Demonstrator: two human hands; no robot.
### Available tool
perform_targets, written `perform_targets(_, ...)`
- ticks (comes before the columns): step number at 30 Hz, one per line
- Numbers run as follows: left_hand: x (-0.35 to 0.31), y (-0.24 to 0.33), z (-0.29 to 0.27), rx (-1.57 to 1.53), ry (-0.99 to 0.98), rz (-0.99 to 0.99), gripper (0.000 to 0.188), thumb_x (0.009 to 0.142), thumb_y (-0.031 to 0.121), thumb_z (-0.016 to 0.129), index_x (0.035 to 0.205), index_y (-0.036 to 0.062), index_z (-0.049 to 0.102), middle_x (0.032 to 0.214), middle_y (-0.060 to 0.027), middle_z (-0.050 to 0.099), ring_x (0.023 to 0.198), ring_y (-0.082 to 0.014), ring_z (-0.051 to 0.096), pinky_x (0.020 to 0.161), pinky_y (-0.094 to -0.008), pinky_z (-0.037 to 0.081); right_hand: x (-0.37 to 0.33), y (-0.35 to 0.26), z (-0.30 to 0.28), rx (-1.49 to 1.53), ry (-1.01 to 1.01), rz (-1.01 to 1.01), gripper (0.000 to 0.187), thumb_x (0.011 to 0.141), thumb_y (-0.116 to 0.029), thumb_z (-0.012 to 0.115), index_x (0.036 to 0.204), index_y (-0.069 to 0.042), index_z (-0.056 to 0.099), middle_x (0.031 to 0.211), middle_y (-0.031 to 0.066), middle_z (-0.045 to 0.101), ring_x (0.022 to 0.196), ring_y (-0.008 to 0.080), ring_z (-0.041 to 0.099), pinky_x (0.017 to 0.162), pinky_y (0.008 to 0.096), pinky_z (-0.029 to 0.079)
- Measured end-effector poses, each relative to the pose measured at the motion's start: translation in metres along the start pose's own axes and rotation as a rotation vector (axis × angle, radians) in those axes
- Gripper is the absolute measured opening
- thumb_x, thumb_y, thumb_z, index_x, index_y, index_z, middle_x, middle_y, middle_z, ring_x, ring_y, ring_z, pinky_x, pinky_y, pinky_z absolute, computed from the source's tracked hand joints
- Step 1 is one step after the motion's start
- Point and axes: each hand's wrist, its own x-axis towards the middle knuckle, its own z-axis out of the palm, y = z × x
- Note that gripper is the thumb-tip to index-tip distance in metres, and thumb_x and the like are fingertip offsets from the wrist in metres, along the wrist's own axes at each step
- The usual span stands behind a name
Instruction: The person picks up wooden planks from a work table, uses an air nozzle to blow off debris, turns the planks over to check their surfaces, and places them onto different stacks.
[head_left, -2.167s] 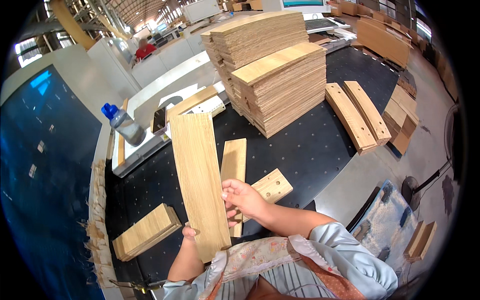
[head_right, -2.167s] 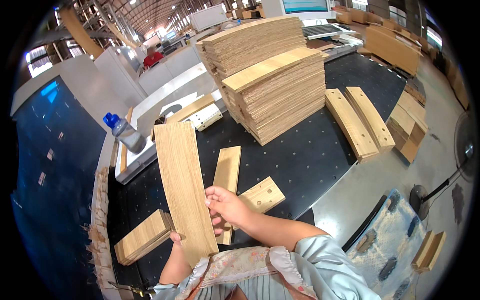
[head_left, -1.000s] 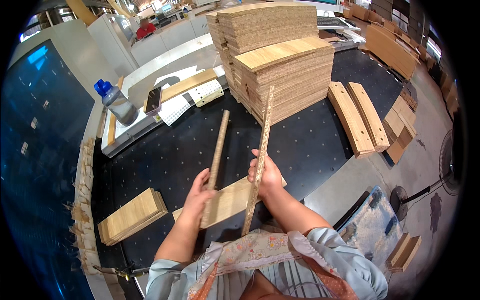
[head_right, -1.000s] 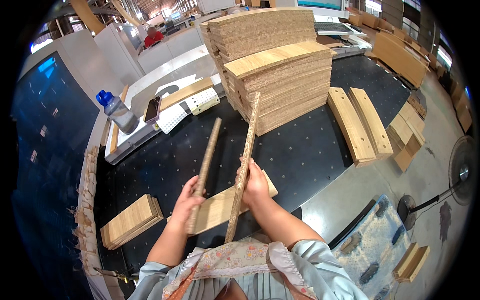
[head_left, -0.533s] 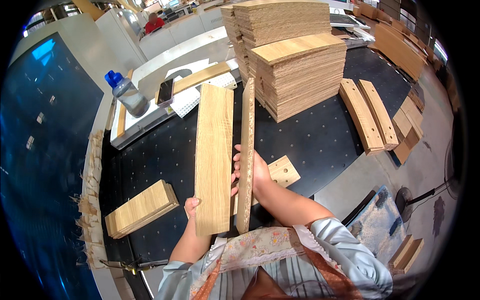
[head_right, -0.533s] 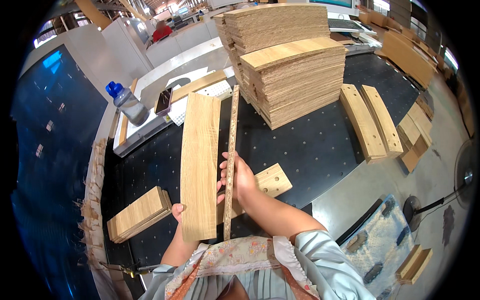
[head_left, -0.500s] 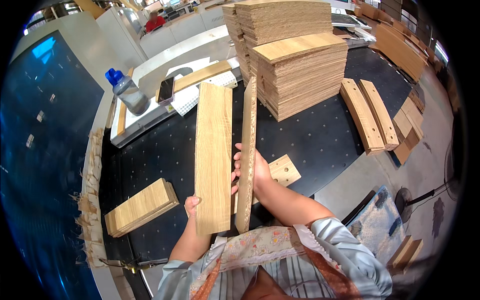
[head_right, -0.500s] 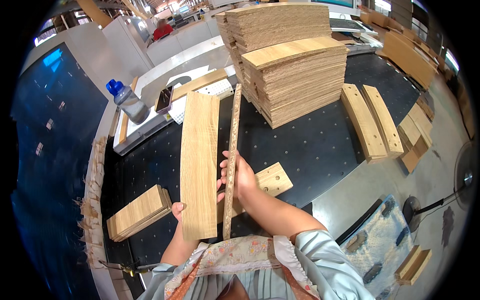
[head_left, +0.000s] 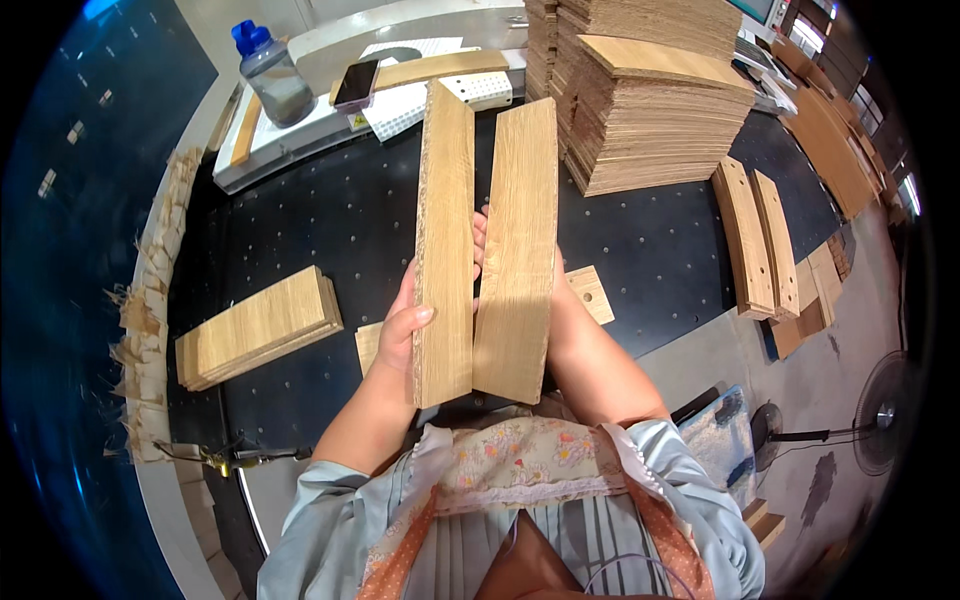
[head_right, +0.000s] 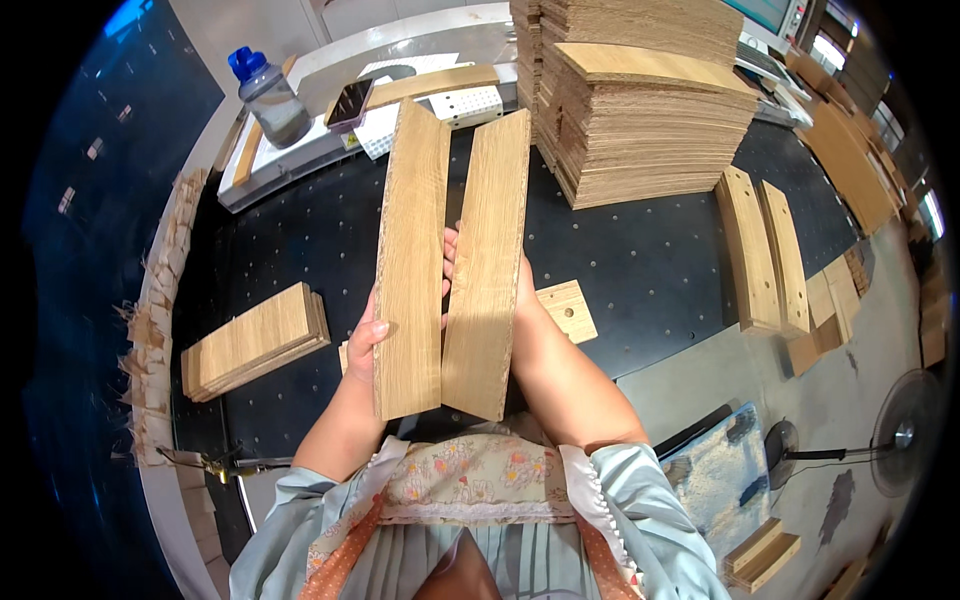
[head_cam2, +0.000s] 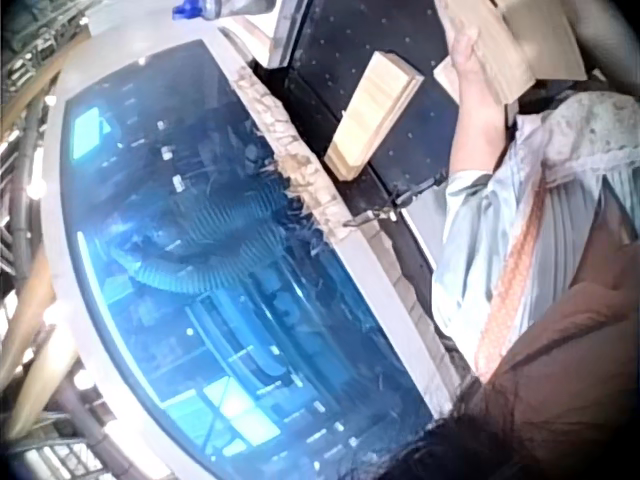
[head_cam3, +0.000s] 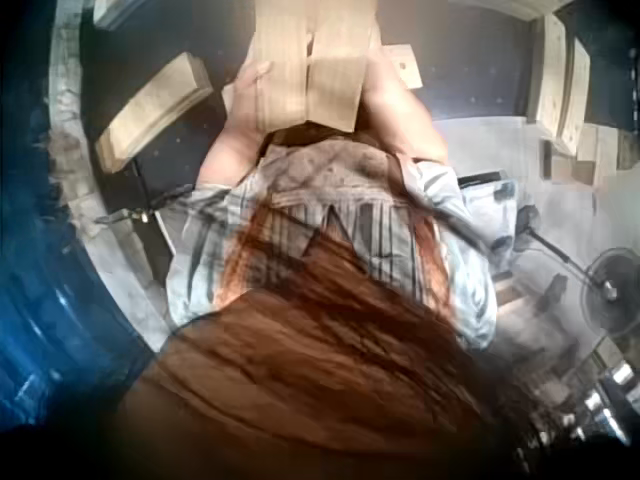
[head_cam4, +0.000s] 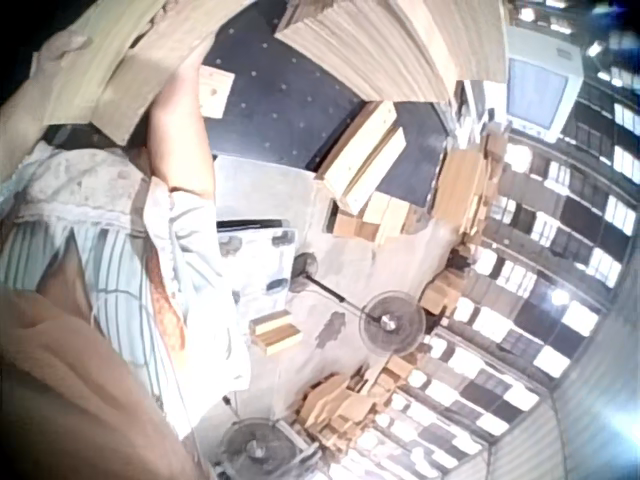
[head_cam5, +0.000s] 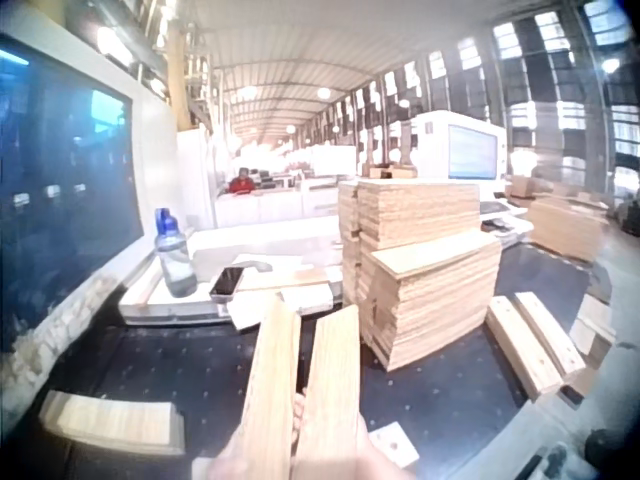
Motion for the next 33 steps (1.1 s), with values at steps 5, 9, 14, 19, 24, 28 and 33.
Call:
perform_targets(5, 0.01, 0.006, 0.0, 0.038, -0.037, 0.009, 0.09, 0.066, 0.027, 0.065, 0.144, 0.0051, 0.026, 0.131, -0.0147, 0.047, 0.124, -0.024, 0.047, 0.102, -0.0405, 0.042, 0.003, -0.004, 0.009, 0.027, -0.058, 0.012, 0.041, 0.095, -0.038, 0.046, 0.106, -0.001, 0.06, 0.091, 0.0117, 0.065, 0.069, 0.0238, 0.063, 0.06, 0.039, 0.054)
perform_targets(9, 0.011, 0.007, 0.009, 0.026, -0.031, 0.039, 0.089, 0.068, 0.024, 0.066, 0.145, 0.0026, 0.025, 0.133, -0.0153, 0.046, 0.124, -0.0259, 0.046, 0.106, -0.041, 0.037, 0.012, -0.003, -0.003, -0.072, -0.156, -0.066, 0.037, 0.096, -0.034, 0.045, 0.106, -0.001, 0.059, 0.086, 0.011, 0.063, 0.071, 0.022, 0.064, 0.06, 0.037, 0.055)
perform_targets(14, 0.01, 0.004, 0.014, 0.033, -0.028, 0.003, 0.09, 0.07, 0.02, 0.069, 0.146, 0.0014, 0.024, 0.141, -0.0147, 0.039, 0.131, -0.026, 0.04, 0.11, -0.0395, 0.031, -0.014, 0.003, 0.041, -0.216, -0.09, -0.15, 0.036, 0.095, -0.036, 0.048, 0.108, -0.005, 0.059, 0.088, 0.0097, 0.064, 0.074, 0.0219, 0.065, 0.064, 0.0356, 0.056)
perform_targets(19, 0.015, -0.02, 0.008, 0.188, -0.059, 0.005, 0.097, 0.069, 0.003, 0.072, 0.149, 0.0012, 0.017, 0.15, -0.0109, 0.027, 0.138, -0.0227, 0.029, 0.113, -0.0358, 0.025, 0.012, 0.006, -0.003, -0.284, 0.162, -0.193, 0.057, 0.091, -0.056, 0.047, 0.112, -0.004, 0.057, 0.096, 0.0145, 0.063, 0.078, 0.0243, 0.062, 0.063, 0.0397, 0.054)
perform_targets(24, 0.01, -0.031, 0.008, 0.329, -0.13, -0.041, 0.114, 0.062, 0.008, 0.079, 0.151, 0.0094, 0.009, 0.149, -0.0085, 0.029, 0.136, -0.0211, 0.032, 0.112, -0.034, 0.024, 0.011, 0.024, -0.001, -0.508, 0.209, -0.424, 0.052, 0.094, -0.051, 0.048, 0.115, -0.005, 0.056, 0.094, 0.0092, 0.059, 0.082, 0.0192, 0.057, 0.069, 0.0336, 0.05)
perform_targets(28, 0.001, -0.03, 0.003, 0.236, -0.102, -0.095, 0.104, 0.066, 0.004, 0.074, 0.15, 0.0084, 0.012, 0.143, -0.0091, 0.036, 0.132, -0.0228, 0.037, 0.108, -0.0365, 0.031, -0.004, 0.028, 0.022, -0.809, 0.112, -0.559, 0.065, 0.096, -0.037, 0.054, 0.14, 0.005, 0.033, 0.127, 0.0175, 0.052, 0.118, 0.0244, 0.05, 0.102, 0.033, 0.038)
perform_targets(33, -0.003, -0.019, -0.01, -0.018, -0.101, -0.093, 0.08, 0.073, 0.017, 0.076, 0.141, 0.0039, 0.035, 0.131, -0.0108, 0.051, 0.121, -0.0263, 0.052, 0.102, -0.0399, 0.042, -0.022, 0.023, 0.044, -1.406, -0.03, -0.784, 0.073, 0.092, -0.033, 0.059, 0.144, 0.006, 0.024, 0.136, 0.0254, 0.041, 0.129, 0.0342, 0.04, 0.107, 0.0381, 0.032)
